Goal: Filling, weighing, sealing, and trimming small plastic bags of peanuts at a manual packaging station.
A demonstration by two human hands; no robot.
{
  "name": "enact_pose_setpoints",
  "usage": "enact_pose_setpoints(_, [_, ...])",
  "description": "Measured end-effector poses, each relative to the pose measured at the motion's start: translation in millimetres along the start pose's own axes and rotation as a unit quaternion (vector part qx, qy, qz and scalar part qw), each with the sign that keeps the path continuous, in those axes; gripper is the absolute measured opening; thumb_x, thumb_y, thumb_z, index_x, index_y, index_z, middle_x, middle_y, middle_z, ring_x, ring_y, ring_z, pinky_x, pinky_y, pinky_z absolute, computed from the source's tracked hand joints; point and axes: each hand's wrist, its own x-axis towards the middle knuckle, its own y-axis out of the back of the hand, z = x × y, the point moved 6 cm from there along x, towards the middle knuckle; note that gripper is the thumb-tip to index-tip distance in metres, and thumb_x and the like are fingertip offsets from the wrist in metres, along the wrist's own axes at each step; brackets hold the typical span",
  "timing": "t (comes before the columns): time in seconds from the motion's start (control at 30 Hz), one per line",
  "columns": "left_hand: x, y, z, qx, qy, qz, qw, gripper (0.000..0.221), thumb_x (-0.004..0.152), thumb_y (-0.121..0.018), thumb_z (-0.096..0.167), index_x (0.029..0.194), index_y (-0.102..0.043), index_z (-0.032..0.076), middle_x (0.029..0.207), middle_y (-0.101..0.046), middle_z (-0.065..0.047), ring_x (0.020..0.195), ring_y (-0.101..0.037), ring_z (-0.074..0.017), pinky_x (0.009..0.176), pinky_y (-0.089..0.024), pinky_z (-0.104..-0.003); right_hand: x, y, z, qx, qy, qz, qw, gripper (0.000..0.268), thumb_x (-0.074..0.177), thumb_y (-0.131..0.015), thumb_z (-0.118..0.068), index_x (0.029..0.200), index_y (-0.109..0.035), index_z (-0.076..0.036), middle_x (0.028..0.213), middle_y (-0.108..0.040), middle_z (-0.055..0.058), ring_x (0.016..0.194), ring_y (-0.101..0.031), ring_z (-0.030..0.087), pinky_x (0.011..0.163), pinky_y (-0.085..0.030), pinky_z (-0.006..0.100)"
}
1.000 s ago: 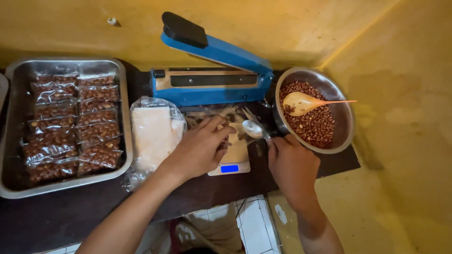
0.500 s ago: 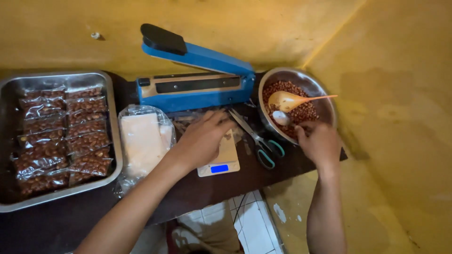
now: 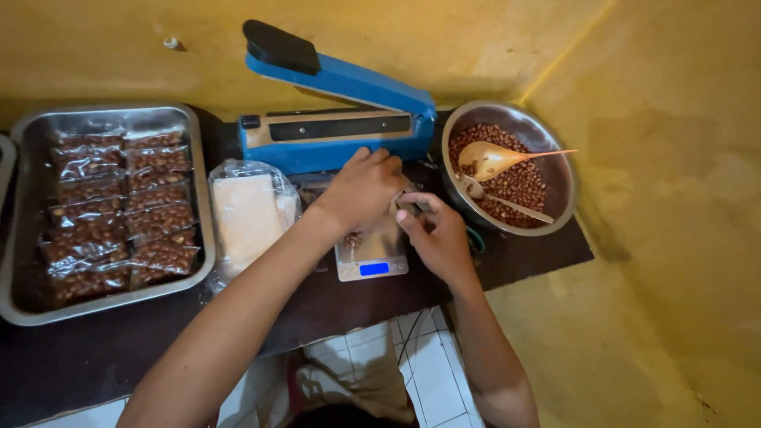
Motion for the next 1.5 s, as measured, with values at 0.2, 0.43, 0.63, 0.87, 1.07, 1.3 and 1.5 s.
enact_pose_setpoints(0.2, [-1.1, 80.1, 23.5, 0.067, -0.054, 0.174, 0.981, 0.003, 0.07, -0.055, 0.023, 0.071, -0.055, 0.02, 0.077, -0.051, -0.001, 0.074, -0.052, -0.0252, 0.069, -0.037, -0.04, 10.2, 16.8, -42.2, -0.041, 0.17, 0.052, 0.983, 0.01, 0.09, -0.076, -0.019, 0.099, -0.079, -0.018, 0.048, -0.062, 0.002, 0.047, -0.061, 0.013, 0.052, -0.05, 0.026])
enact_pose_setpoints(0.43, [-37.2, 83.9, 25.2, 0.046, -0.052, 0.155, 0.985, 0.016, 0.072, -0.056, 0.026, 0.084, -0.061, 0.017, 0.09, -0.054, -0.004, 0.085, -0.053, -0.0283, 0.072, -0.038, -0.041, -4.7, 9.9, -91.2, -0.188, 0.36, -0.012, 0.914, 0.005, 0.094, -0.071, -0.012, 0.09, -0.073, -0.01, 0.062, -0.064, 0.011, 0.052, -0.064, 0.033, 0.048, -0.052, 0.043])
enact_pose_setpoints(0.63, [-43.7, 117.4, 14.0, -0.263, 0.121, 0.06, 0.955, 0.068, 0.064, -0.07, 0.017, 0.13, -0.057, 0.002, 0.104, -0.067, -0.025, 0.097, -0.065, -0.0508, 0.076, -0.053, -0.058, -10.8, 10.0, -96.5, -0.163, 0.399, 0.005, 0.902, 0.005, 0.096, -0.07, -0.017, 0.093, -0.075, -0.017, 0.068, -0.067, 0.002, 0.054, -0.066, 0.029, 0.048, -0.053, 0.038])
enact_pose_setpoints(0.87, [-55.8, 77.7, -0.2, -0.451, 0.302, 0.114, 0.832, 0.029, 0.073, -0.088, 0.015, 0.1, -0.078, 0.009, 0.08, -0.076, -0.014, 0.079, -0.074, -0.0322, 0.066, -0.058, -0.039, -5.8, 14.3, -76.0, -0.083, 0.307, 0.058, 0.946, 0.021, 0.09, -0.078, -0.024, 0.109, -0.076, -0.016, 0.079, -0.068, 0.001, 0.064, -0.063, 0.016, 0.059, -0.055, 0.029])
enact_pose_setpoints(1.07, [-69.9, 63.2, -8.2, -0.489, 0.352, 0.157, 0.783, 0.026, 0.072, -0.091, 0.016, 0.095, -0.078, 0.018, 0.075, -0.076, -0.005, 0.073, -0.072, -0.0164, 0.063, -0.057, -0.028, 0.6, -14.0, -73.4, 0.112, 0.219, -0.009, 0.969, 0.013, 0.086, -0.081, -0.009, 0.098, -0.079, -0.003, 0.082, -0.072, 0.009, 0.076, -0.067, 0.015, 0.065, -0.057, 0.029])
enact_pose_setpoints(1.3, [-75.3, 65.0, -9.1, -0.521, 0.351, 0.149, 0.764, 0.013, 0.078, -0.086, 0.012, 0.09, -0.081, 0.012, 0.078, -0.079, -0.007, 0.079, -0.072, -0.0156, 0.075, -0.058, -0.032, 2.7, -25.4, -62.4, 0.188, 0.178, -0.008, 0.966, 0.016, 0.089, -0.08, -0.01, 0.096, -0.078, 0.004, 0.082, -0.072, 0.012, 0.077, -0.069, 0.016, 0.071, -0.058, 0.033])
enact_pose_setpoints(1.5, [-75.6, 69.9, -9.9, -0.525, 0.353, 0.187, 0.752, 0.009, 0.081, -0.084, 0.009, 0.089, -0.083, 0.012, 0.077, -0.078, -0.006, 0.08, -0.074, -0.016, 0.077, -0.057, -0.03, -3.5, -26.5, -78.5, 0.186, 0.207, 0.027, 0.96, 0.011, 0.091, -0.076, -0.007, 0.095, -0.076, 0.003, 0.091, -0.073, 0.016, 0.092, -0.072, 0.025, 0.085, -0.056, 0.037])
